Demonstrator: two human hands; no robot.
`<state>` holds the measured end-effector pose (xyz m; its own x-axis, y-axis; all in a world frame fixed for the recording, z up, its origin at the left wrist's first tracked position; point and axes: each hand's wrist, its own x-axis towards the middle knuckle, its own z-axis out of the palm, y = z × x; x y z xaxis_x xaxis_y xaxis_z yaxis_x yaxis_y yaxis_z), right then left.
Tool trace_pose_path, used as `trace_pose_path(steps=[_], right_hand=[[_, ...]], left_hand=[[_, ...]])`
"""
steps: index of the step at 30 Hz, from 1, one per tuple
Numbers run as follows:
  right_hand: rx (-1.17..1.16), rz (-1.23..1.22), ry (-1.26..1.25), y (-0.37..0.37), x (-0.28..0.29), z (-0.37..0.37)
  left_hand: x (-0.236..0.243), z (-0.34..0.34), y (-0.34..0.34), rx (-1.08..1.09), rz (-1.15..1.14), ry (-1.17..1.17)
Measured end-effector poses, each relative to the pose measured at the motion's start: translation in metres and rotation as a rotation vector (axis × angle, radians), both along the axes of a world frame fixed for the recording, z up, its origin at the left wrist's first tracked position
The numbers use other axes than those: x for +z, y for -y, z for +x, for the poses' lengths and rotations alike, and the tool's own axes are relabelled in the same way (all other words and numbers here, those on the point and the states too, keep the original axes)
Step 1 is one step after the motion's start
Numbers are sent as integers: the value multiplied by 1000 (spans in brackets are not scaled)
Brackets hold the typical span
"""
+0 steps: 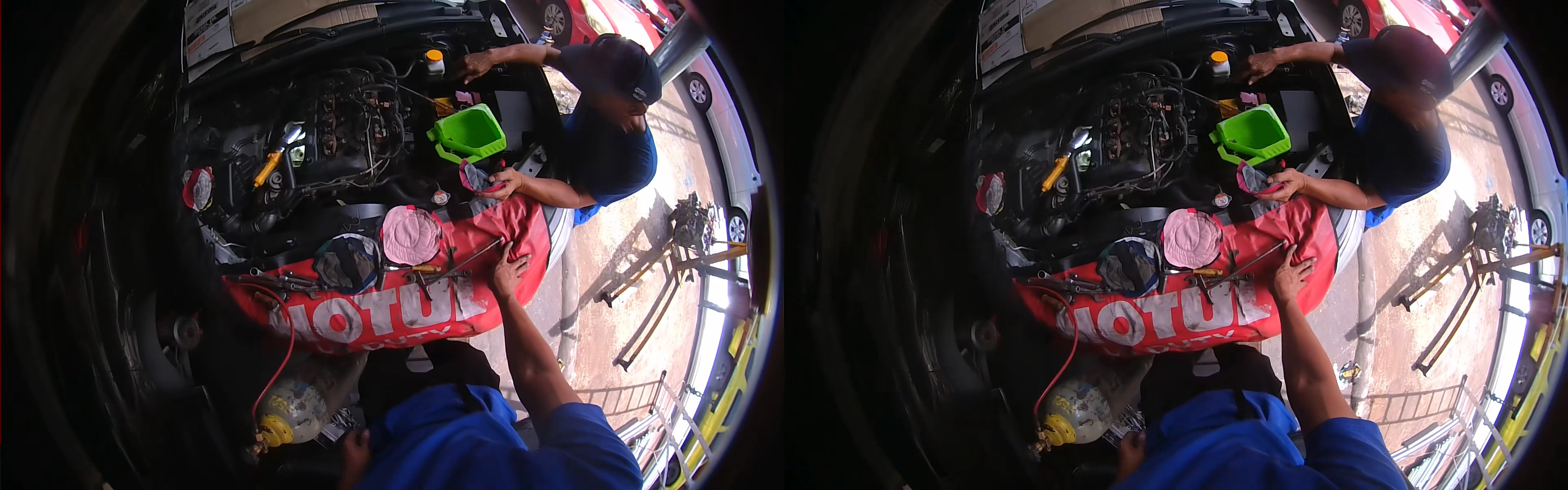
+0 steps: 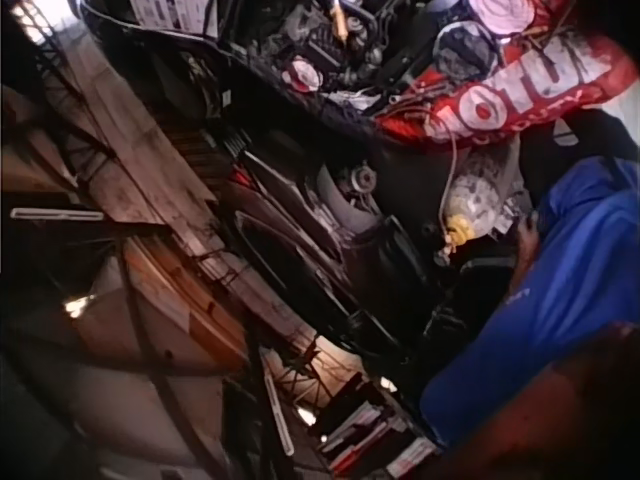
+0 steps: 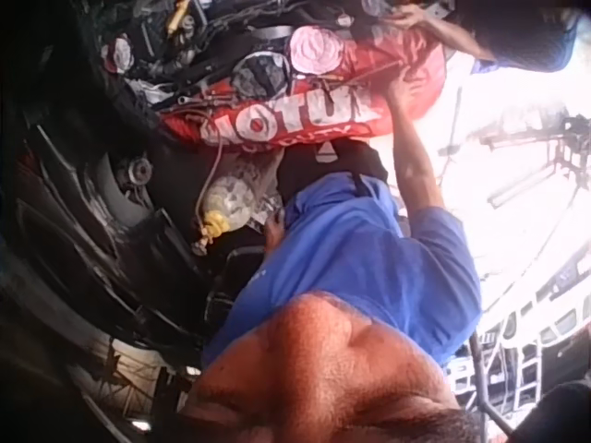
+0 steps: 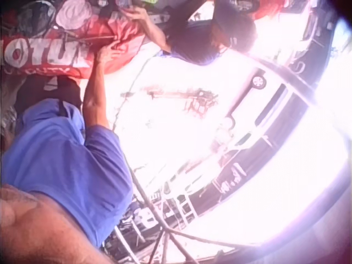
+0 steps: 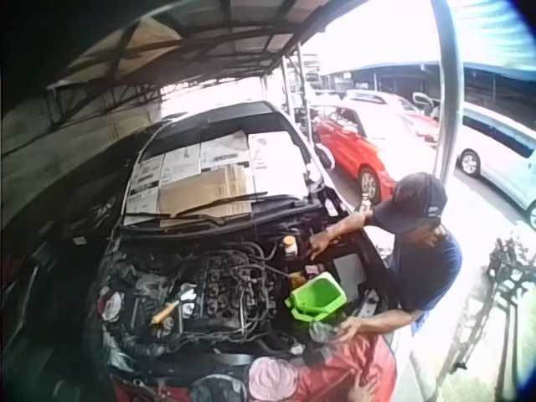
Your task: The person works on a car engine by loosening bolts with a socket tool, unfastening pipe fittings using a wrench, and disconnecting engine components by hand.
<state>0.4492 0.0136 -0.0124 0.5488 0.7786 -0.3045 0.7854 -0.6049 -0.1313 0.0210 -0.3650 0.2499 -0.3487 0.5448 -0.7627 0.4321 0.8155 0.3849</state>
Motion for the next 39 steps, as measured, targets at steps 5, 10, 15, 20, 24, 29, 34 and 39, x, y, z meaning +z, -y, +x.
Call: trace_pose_path(steps=[5,10,15,20,24,29,34,39], right_hand=[[-2,6,-84,1,9,-2],[-30,-60,-238,-17,31,14],[-327,564,-212,-48,28,89],[-492,719,-65,-79,23,127],[-321,948,-134,-91,24,136],[-477,778,-146,-88,20,139],[-349,320,-285,-74,-14,110],[-366,389,-202,-73,-5,116]], left_hand=[[-32,-3,-10,127,260,-220],[-42,-1,-10,-4,200,-168],[-64,-58,-97,148,291,-109],[-59,-41,-197,250,342,67],[-75,-31,-212,59,434,163],[-93,-3,-244,-75,423,176],[-100,26,-314,-312,460,-2],[-148,34,-386,-448,508,-242]])
